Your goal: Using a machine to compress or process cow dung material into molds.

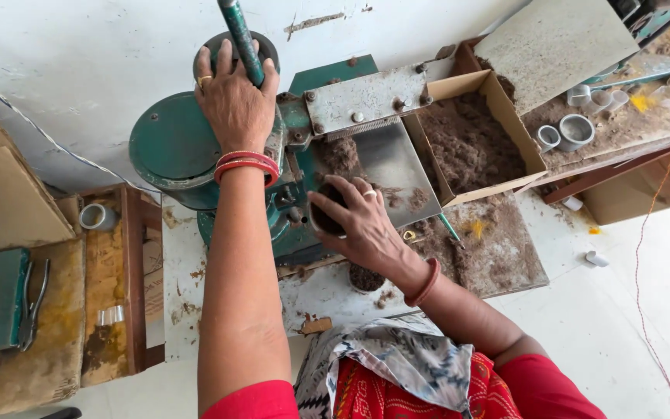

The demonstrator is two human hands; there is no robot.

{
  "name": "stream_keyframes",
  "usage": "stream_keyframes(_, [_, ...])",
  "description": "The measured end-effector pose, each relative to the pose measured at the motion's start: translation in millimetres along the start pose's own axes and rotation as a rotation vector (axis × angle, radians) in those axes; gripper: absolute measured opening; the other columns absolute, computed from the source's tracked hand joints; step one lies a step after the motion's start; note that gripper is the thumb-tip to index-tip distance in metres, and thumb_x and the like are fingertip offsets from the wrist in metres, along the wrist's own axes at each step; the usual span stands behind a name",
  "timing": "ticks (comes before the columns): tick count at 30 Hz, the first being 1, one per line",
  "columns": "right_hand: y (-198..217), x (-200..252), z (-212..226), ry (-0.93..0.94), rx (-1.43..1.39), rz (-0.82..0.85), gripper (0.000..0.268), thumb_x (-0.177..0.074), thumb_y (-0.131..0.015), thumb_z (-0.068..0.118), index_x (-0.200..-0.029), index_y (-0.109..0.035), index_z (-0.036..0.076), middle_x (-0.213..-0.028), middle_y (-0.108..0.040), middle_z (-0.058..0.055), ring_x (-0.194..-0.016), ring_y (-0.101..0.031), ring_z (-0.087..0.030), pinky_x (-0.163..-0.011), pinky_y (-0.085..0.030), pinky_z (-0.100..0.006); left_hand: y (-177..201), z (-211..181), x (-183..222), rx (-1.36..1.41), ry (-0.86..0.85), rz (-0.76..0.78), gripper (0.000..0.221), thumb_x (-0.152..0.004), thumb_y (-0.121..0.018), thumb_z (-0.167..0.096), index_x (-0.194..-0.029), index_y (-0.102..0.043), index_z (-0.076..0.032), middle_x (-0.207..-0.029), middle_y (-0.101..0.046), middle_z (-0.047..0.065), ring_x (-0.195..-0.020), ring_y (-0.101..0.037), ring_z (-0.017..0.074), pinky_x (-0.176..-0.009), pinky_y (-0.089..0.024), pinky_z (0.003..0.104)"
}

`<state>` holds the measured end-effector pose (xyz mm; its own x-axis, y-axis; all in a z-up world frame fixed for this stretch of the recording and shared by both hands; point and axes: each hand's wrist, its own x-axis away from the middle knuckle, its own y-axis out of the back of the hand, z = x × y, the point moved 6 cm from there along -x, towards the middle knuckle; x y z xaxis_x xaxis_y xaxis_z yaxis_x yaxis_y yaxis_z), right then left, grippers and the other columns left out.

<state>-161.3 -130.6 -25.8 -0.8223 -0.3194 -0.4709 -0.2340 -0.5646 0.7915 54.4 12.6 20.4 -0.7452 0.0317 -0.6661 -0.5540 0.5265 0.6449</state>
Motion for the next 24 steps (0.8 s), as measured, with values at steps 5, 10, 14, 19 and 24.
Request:
stream_keyframes(5, [-2.1, 1.9, -67.3, -0.121, 0.064, 0.023, 0.075, -0.068, -0.088, 0.031, -0.137, -0.062, 0.021, -0.144, -0.051, -0.017, -0.129, -0.047, -0.042, -0.096, -0.046, -0.058, 1.5, -5.0, -3.9, -0.003, 0.005, -0.005, 0.037, -0.102, -0.061, -0.043, -0.128, -0.078, -0.022, -0.146, -0.058, 0.008, -0.142, -0.038, 0.0413, -0.116, -0.029, 0.062])
stream_keyframes(10, [71.5, 44.1, -198.6, -0.516, 0.376, -0.210, 0.051, -0.081, -0.089, 0.029, -0.128, -0.072, 0.018, -0.138, -0.057, -0.020, -0.120, -0.050, -0.046, -0.094, -0.044, -0.062, 1.8, -3.3, -1.2, 0.015, 0.023, 0.014, 0.037, -0.101, -0.062, -0.041, -0.128, -0.077, -0.021, -0.146, -0.058, 0.004, -0.143, -0.039, 0.0397, -0.116, -0.032, 0.057])
stream_keyframes(14, [76.5, 46.9, -169.3, -0.469, 0.326, -0.209, 0.051, -0.084, -0.087, 0.031, -0.129, -0.069, 0.016, -0.140, -0.057, -0.018, -0.122, -0.053, -0.040, -0.099, -0.045, -0.060, 1.2, -5.7, 2.3, -0.031, -0.014, -0.009, 0.036, -0.103, -0.062, -0.038, -0.129, -0.078, -0.020, -0.147, -0.059, 0.005, -0.141, -0.039, 0.0400, -0.115, -0.031, 0.059])
stream_keyframes(19, [46.2, 47.2, -71.5, -0.089, 0.021, -0.010, 0.061, -0.073, -0.090, 0.026, -0.129, -0.067, 0.018, -0.137, -0.057, -0.015, -0.125, -0.052, -0.038, -0.098, -0.046, -0.056, 3.3, -16.0, -3.0, -0.005, -0.004, 0.041, 0.036, -0.103, -0.062, -0.038, -0.129, -0.077, -0.019, -0.144, -0.061, 0.004, -0.142, -0.039, 0.0400, -0.115, -0.032, 0.056])
stream_keyframes(24, [64.9, 60.6, -155.4, -0.262, 0.082, -0.035, 0.066, -0.071, -0.090, 0.026, -0.132, -0.067, 0.020, -0.142, -0.057, -0.012, -0.130, -0.049, -0.037, -0.102, -0.044, -0.056, 5.9, -20.5, -1.4, -0.032, 0.025, 0.048, 0.036, -0.102, -0.062, -0.038, -0.129, -0.077, -0.020, -0.139, -0.064, 0.005, -0.140, -0.041, 0.0405, -0.115, -0.032, 0.056])
